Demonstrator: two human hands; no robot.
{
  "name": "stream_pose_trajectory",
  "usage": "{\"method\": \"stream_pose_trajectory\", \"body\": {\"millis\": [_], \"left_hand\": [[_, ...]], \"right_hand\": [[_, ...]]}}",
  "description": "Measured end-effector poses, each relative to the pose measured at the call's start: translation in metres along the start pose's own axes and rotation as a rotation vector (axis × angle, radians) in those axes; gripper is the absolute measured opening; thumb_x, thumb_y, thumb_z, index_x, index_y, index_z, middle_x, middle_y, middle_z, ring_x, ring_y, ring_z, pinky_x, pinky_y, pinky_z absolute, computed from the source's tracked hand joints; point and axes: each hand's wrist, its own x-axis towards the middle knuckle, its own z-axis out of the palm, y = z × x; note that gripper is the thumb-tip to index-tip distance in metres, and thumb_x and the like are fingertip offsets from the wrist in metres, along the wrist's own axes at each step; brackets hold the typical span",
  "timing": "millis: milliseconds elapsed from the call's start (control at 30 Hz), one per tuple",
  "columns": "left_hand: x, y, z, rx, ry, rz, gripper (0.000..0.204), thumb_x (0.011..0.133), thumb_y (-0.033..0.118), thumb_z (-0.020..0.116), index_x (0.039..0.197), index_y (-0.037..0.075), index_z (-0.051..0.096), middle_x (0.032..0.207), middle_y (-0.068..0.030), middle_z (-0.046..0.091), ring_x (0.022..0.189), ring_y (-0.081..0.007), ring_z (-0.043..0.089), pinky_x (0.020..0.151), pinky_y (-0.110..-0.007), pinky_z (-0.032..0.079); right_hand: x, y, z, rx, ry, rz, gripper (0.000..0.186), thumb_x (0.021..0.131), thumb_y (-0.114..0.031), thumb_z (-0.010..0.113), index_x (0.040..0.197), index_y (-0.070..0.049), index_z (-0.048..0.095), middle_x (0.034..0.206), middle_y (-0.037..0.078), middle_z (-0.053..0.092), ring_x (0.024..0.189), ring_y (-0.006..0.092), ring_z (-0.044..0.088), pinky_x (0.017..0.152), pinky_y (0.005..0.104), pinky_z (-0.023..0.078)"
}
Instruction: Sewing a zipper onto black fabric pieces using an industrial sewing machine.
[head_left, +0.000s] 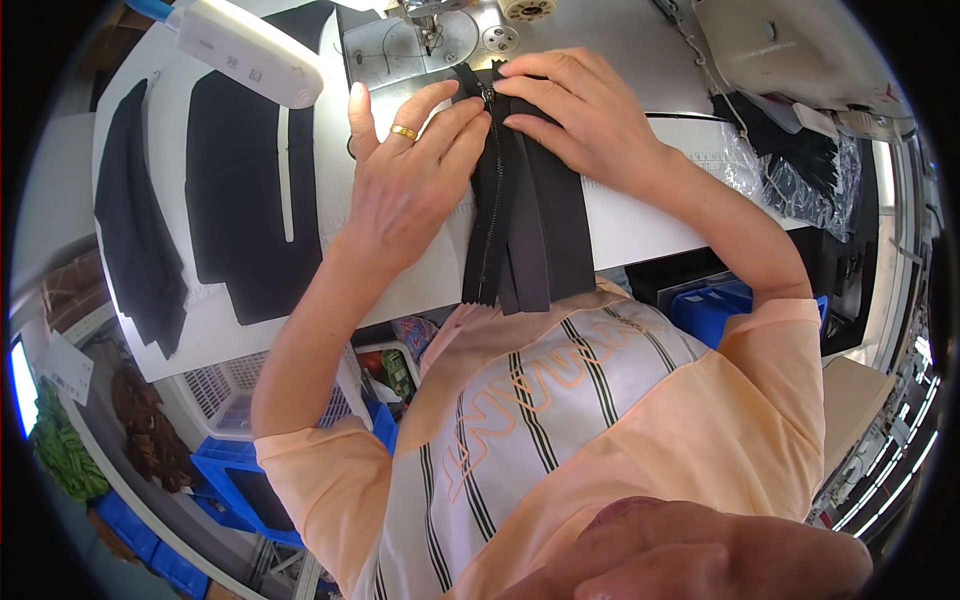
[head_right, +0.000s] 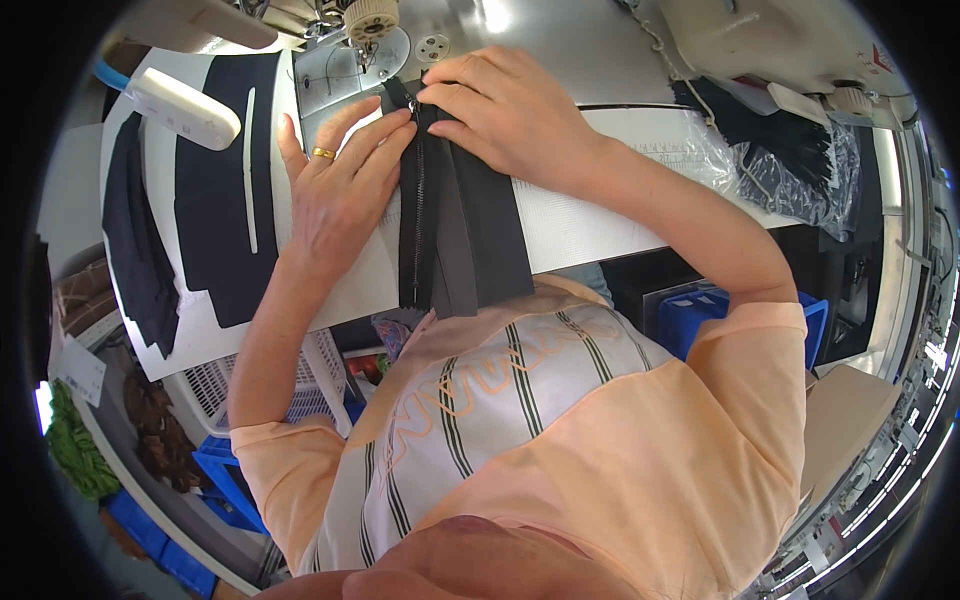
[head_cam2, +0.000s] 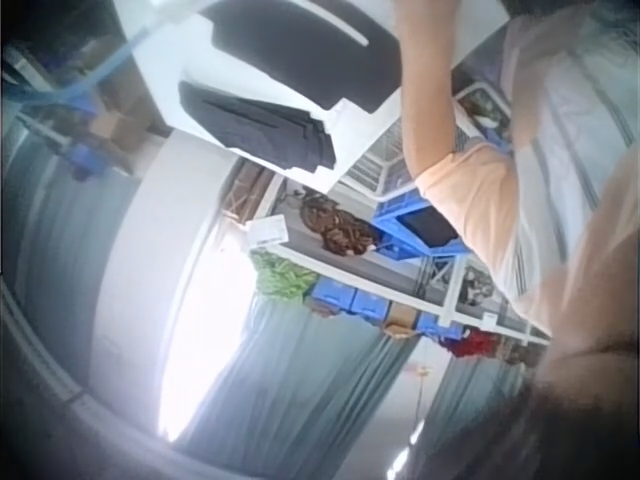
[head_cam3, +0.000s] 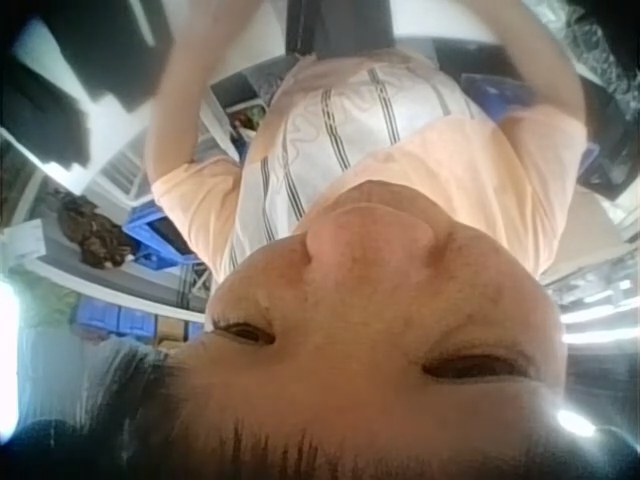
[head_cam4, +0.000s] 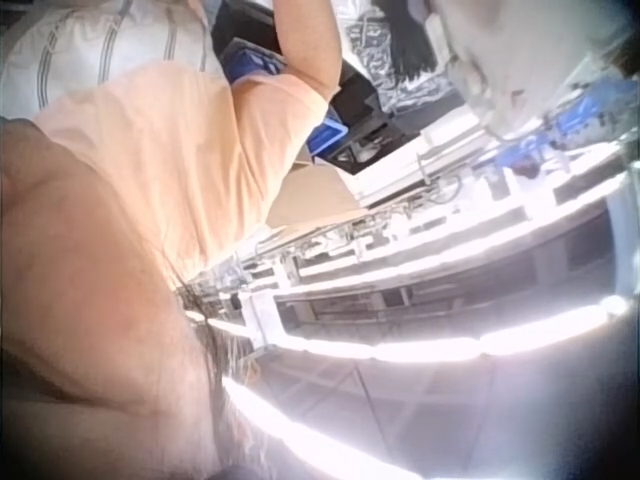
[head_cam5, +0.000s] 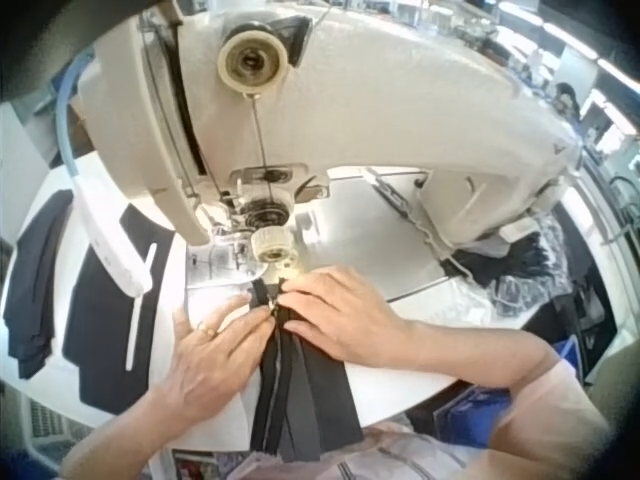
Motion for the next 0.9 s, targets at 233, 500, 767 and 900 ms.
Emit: {"method": "stream_pose_trajectory", "body": {"millis": [233,500,767,900], "left_hand": [[-0.0026,0.0016,-0.0034,0.058,0.091,0.043,0.021,0.075,0.007,0.067,0.096,0.008,0.069,0.104,0.0010,0.067,0.108,-0.0162,0.061,0.103,-0.062,0.021],[-0.0050,0.0009,-0.0078,0.038,0.073,0.020,0.022,0.074,0.006,0.066,0.096,0.006,0.068,0.107,-0.0033,0.070,0.104,-0.0175,0.063,0.100,-0.063,0.023],[-0.0051,0.0017,-0.0063,0.043,0.089,0.013,0.021,0.075,0.006,0.066,0.095,0.007,0.065,0.108,-0.0045,0.069,0.106,-0.0185,0.063,0.099,-0.064,0.024],[-0.0041,0.0024,-0.0061,0.049,0.089,0.011,0.019,0.075,0.006,0.066,0.094,0.007,0.064,0.109,-0.0051,0.069,0.107,-0.0189,0.062,0.100,-0.063,0.024]], "right_hand": [[-0.0017,-0.0051,-0.0009,-0.011,0.019,-0.006,0.032,0.074,-0.026,0.078,0.097,-0.008,0.064,0.102,0.003,0.063,0.092,0.0203,0.060,0.078,0.0318,0.051],[0.0010,-0.0065,-0.0011,-0.039,0.003,-0.009,0.035,0.080,-0.027,0.073,0.111,-0.014,0.063,0.102,0.001,0.060,0.091,0.0201,0.059,0.077,0.0329,0.050],[0.0005,-0.0072,-0.0003,-0.069,-0.035,0.000,0.032,0.083,-0.028,0.071,0.112,-0.015,0.065,0.103,0.000,0.058,0.094,0.0199,0.056,0.078,0.0336,0.048],[0.0000,-0.0075,0.0000,-0.060,-0.037,0.002,0.031,0.083,-0.027,0.070,0.111,-0.015,0.065,0.103,0.000,0.058,0.094,0.0200,0.055,0.079,0.0343,0.048]]}}
